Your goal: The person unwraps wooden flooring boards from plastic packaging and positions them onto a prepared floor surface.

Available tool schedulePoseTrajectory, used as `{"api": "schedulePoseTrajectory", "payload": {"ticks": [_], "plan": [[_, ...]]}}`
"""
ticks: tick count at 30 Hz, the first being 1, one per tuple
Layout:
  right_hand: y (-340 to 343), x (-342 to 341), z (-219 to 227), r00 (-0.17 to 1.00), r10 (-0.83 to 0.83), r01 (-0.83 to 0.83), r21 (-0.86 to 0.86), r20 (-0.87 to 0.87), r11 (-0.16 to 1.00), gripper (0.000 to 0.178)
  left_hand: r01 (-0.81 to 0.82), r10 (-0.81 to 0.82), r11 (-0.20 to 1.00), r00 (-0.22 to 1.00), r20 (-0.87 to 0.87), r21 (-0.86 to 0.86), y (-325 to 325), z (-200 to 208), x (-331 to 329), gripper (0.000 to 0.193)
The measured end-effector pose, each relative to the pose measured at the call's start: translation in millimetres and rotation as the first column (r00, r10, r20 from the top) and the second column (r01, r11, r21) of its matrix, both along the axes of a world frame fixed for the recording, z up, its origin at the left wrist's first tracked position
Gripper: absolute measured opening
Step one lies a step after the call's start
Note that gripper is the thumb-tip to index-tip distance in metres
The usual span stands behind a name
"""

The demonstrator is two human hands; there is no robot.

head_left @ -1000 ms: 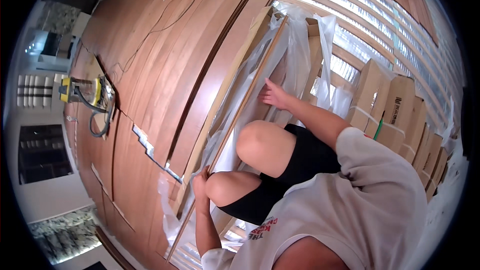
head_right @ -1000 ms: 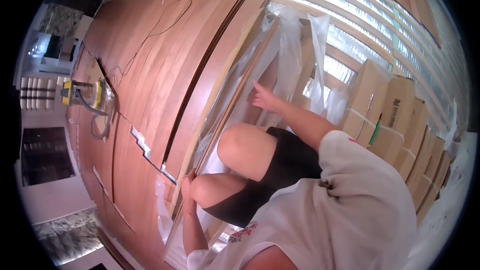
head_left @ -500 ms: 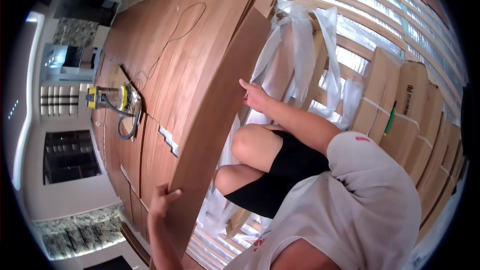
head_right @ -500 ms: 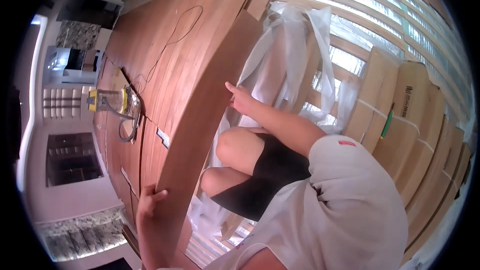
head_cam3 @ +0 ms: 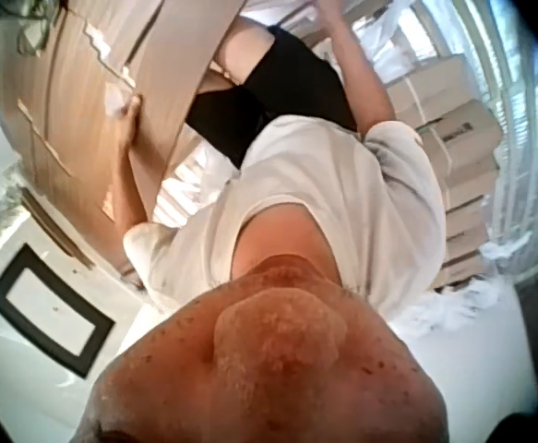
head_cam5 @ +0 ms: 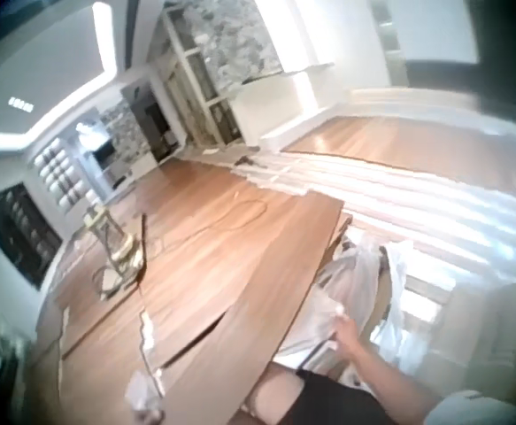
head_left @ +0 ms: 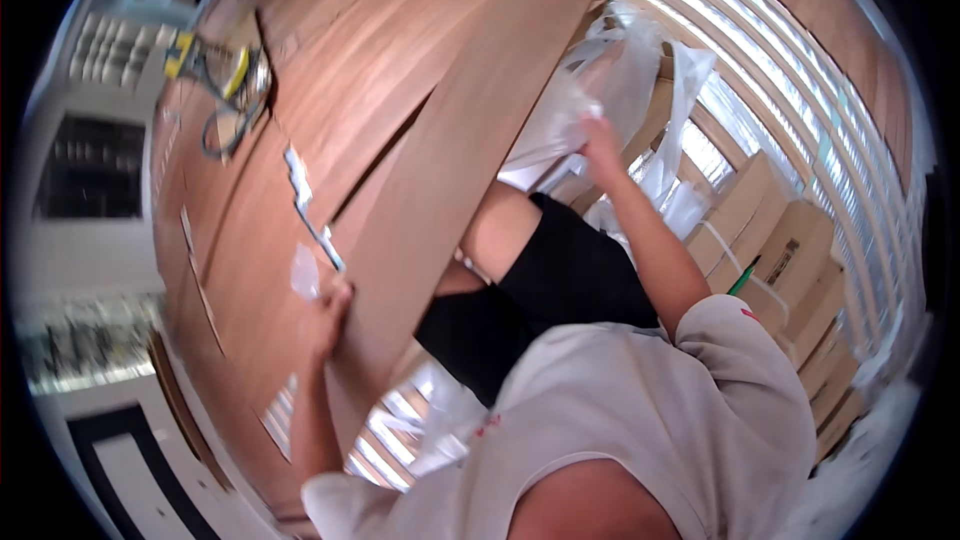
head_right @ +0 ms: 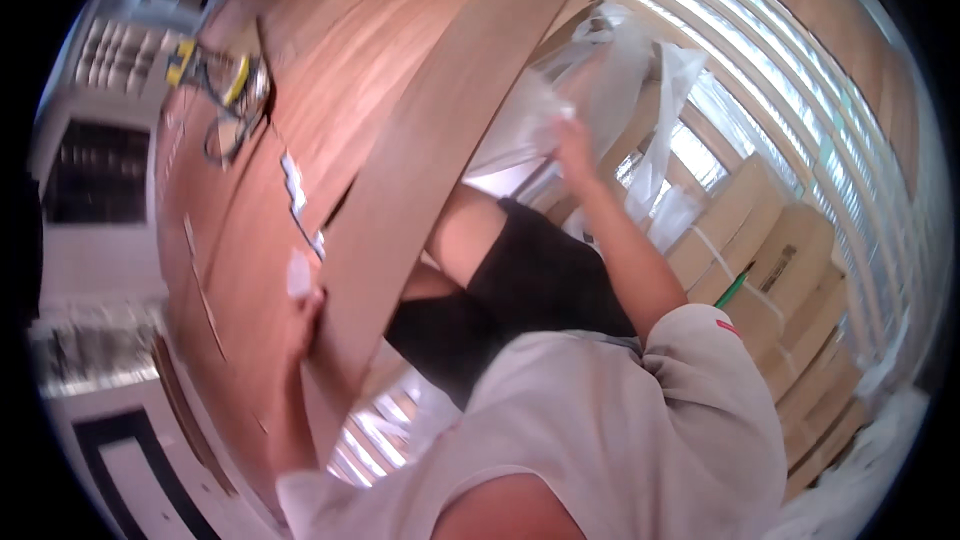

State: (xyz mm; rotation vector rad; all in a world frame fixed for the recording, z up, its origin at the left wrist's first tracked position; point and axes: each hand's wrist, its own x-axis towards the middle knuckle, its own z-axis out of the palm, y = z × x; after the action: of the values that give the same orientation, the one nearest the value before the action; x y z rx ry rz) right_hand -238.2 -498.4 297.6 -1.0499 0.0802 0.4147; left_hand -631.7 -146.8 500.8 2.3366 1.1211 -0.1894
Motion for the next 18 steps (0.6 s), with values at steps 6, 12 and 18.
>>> {"api": "schedulePoseTrajectory", "payload": {"ticks": [6, 12, 18], "plan": [[-184.7, 62.4, -101.7, 0.640, 0.555, 0.476, -0.841, 0.531, 0.256, 0.039, 0.192, -0.201, 0.975, 0.976, 0.079, 0.112, -12.5, 10.1, 41.2, 0.066], [-53.1, 27.7, 99.3, 0.587, 0.351, 0.409, -0.642, 0.729, 0.649, 0.037, 0.195, -0.263, 0.852, 0.962, 0.075, 0.485, -28.9, -11.0, 53.5, 0.075], [92.7, 11.0, 173.7, 0.112, 0.791, 0.217, -0.792, 0.601, 0.571, 0.037, 0.153, -0.332, 0.766, 0.925, 0.182, 0.624, -52.3, -13.6, 51.4, 0.062]]}}
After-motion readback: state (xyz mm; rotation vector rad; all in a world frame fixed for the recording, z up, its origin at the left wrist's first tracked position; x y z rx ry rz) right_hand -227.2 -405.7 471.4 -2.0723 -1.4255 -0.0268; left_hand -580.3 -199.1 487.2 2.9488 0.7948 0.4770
